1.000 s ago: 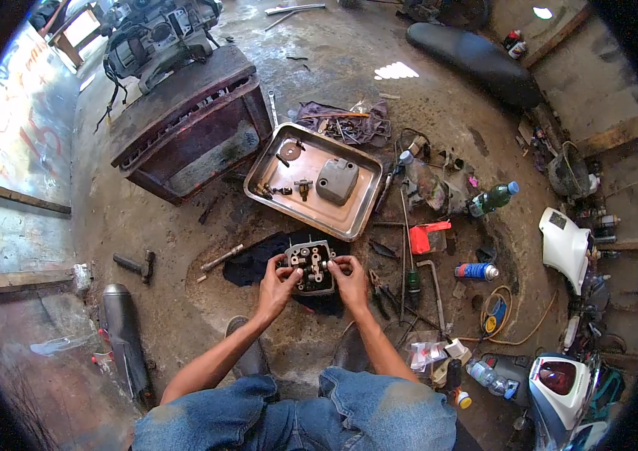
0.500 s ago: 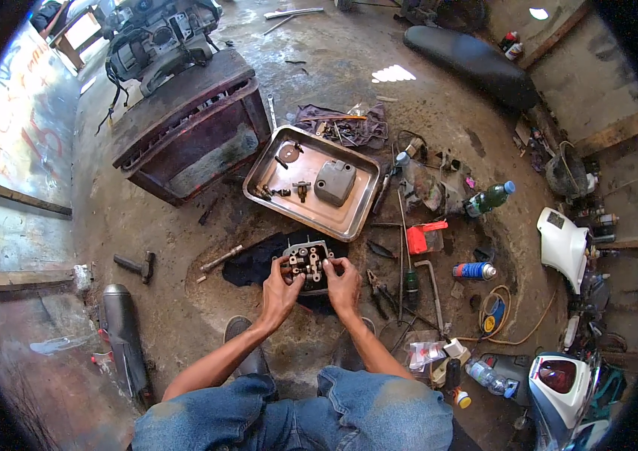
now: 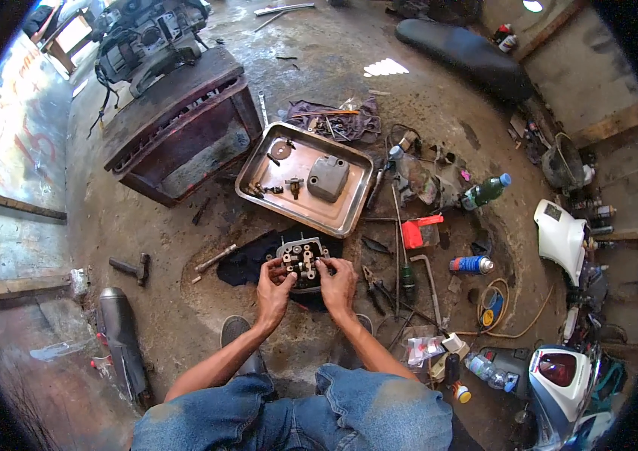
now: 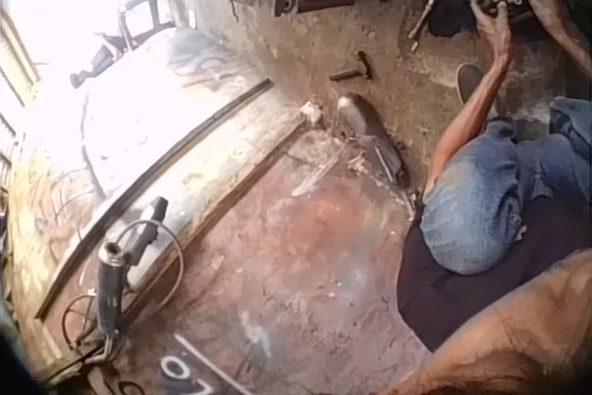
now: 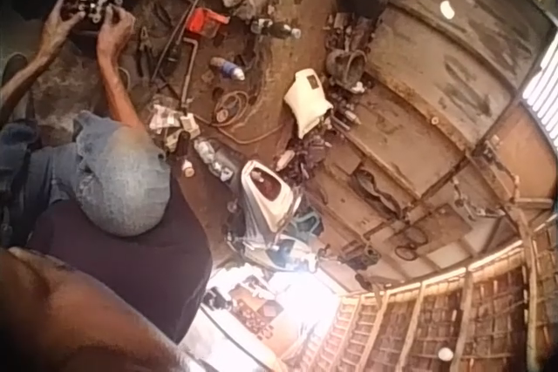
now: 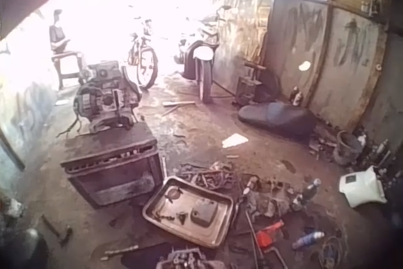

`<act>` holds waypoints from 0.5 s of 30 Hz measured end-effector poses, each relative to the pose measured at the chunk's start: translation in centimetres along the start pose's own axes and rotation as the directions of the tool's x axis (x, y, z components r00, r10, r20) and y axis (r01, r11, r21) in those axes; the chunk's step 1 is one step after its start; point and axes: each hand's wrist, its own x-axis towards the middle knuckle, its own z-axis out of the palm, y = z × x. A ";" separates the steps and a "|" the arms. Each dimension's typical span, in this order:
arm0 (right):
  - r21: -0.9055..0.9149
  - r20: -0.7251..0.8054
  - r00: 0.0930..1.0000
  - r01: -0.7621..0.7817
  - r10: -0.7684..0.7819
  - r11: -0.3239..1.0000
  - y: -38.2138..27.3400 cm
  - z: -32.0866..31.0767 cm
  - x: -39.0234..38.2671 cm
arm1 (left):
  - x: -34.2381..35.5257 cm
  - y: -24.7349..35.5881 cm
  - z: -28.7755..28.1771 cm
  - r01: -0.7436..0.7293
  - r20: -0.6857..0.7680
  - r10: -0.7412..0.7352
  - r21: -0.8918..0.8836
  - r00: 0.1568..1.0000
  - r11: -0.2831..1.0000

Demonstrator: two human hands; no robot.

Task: Cleaning and reassembling components of a motorcycle engine head.

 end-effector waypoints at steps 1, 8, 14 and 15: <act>-0.002 0.048 0.998 -0.028 0.028 1.000 -0.2 -0.1 0.1 | -0.1 -0.3 0.0 0.003 -0.012 -0.003 -0.005 1.000 1.000; -0.080 0.117 0.990 0.090 -0.081 0.993 0.5 0.0 0.6 | 0.3 -1.9 -0.1 -0.072 -0.033 0.071 -0.003 0.997 0.997; 0.050 0.202 0.979 0.002 -0.012 0.999 -0.1 -1.2 1.7 | -0.1 -0.3 0.1 -0.036 -0.012 0.038 0.106 0.999 0.994; -0.014 0.218 0.975 0.040 -0.036 0.999 -0.1 -1.1 1.9 | -0.3 -0.1 0.0 -0.050 -0.011 0.052 0.138 0.999 0.989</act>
